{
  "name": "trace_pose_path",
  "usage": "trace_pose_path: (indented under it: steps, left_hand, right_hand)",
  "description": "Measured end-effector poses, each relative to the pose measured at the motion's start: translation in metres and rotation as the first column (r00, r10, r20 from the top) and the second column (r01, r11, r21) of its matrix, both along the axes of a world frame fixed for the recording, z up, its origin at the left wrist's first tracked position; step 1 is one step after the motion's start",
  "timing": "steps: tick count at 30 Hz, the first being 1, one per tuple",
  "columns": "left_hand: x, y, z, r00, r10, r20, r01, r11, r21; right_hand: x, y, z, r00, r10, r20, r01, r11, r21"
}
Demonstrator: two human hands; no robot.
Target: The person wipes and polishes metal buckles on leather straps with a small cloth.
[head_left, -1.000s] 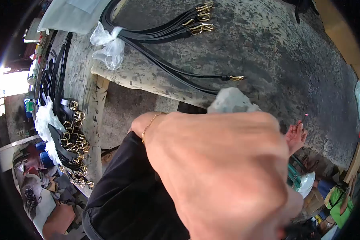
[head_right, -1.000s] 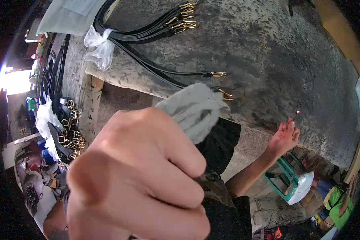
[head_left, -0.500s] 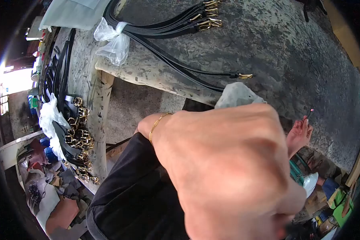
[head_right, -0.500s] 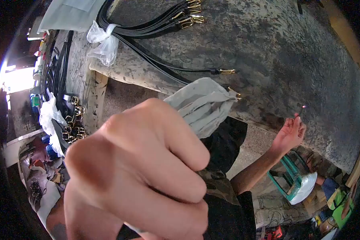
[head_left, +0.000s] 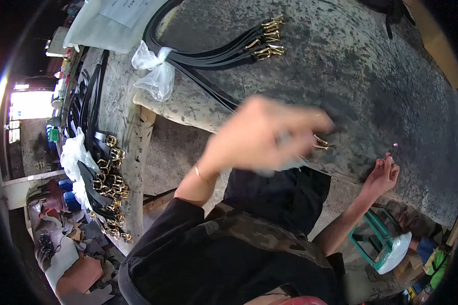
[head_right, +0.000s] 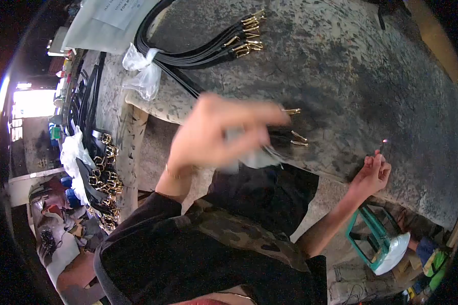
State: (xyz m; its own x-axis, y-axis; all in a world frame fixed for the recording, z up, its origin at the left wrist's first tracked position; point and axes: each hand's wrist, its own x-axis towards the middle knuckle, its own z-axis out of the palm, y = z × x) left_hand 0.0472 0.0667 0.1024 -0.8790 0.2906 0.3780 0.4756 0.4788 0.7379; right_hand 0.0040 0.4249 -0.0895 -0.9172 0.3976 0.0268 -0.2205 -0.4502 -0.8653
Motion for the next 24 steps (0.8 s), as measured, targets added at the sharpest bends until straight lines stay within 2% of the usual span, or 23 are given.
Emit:
trace_pose_path:
  steps: [1, 2, 4, 6, 14, 18, 19, 24]
  left_hand:
    - [-0.011, -0.020, -0.009, 0.981, 0.194, 0.019, -0.189, 0.971, -0.147]
    - [-0.022, -0.043, -0.020, 0.923, 0.384, 0.007, -0.366, 0.884, -0.290]
    - [-0.042, -0.090, -0.059, 0.783, 0.617, -0.077, -0.550, 0.631, -0.547]
    - [-0.049, -0.122, -0.094, 0.803, 0.570, -0.171, -0.511, 0.513, -0.690]
    - [-0.052, -0.114, -0.116, 0.783, 0.562, -0.267, -0.559, 0.444, -0.700]
    - [-0.056, -0.092, -0.099, 0.841, 0.459, -0.288, -0.520, 0.537, -0.664]
    - [-0.058, -0.082, -0.098, 0.853, 0.401, -0.334, -0.521, 0.613, -0.594]
    - [-0.083, -0.033, -0.126, 0.885, 0.331, -0.327, -0.464, 0.676, -0.572]
  right_hand:
    - [-0.002, -0.009, 0.003, 0.998, -0.055, 0.040, 0.051, 0.995, 0.080]
    - [-0.004, -0.011, 0.003, 0.999, -0.045, 0.031, 0.042, 0.997, 0.071]
    - [-0.004, -0.010, -0.001, 0.999, -0.032, 0.026, 0.028, 0.990, 0.140]
    - [-0.005, -0.005, -0.010, 0.999, -0.035, 0.010, 0.033, 0.987, 0.158]
    - [0.000, -0.014, -0.003, 1.000, -0.023, 0.007, 0.020, 0.969, 0.248]
    - [-0.003, -0.017, -0.003, 1.000, -0.011, -0.022, 0.018, 0.952, 0.306]
    - [-0.003, -0.018, -0.002, 1.000, -0.010, -0.022, 0.016, 0.950, 0.313]
    - [-0.002, -0.022, 0.002, 0.999, -0.008, -0.035, 0.020, 0.930, 0.368]
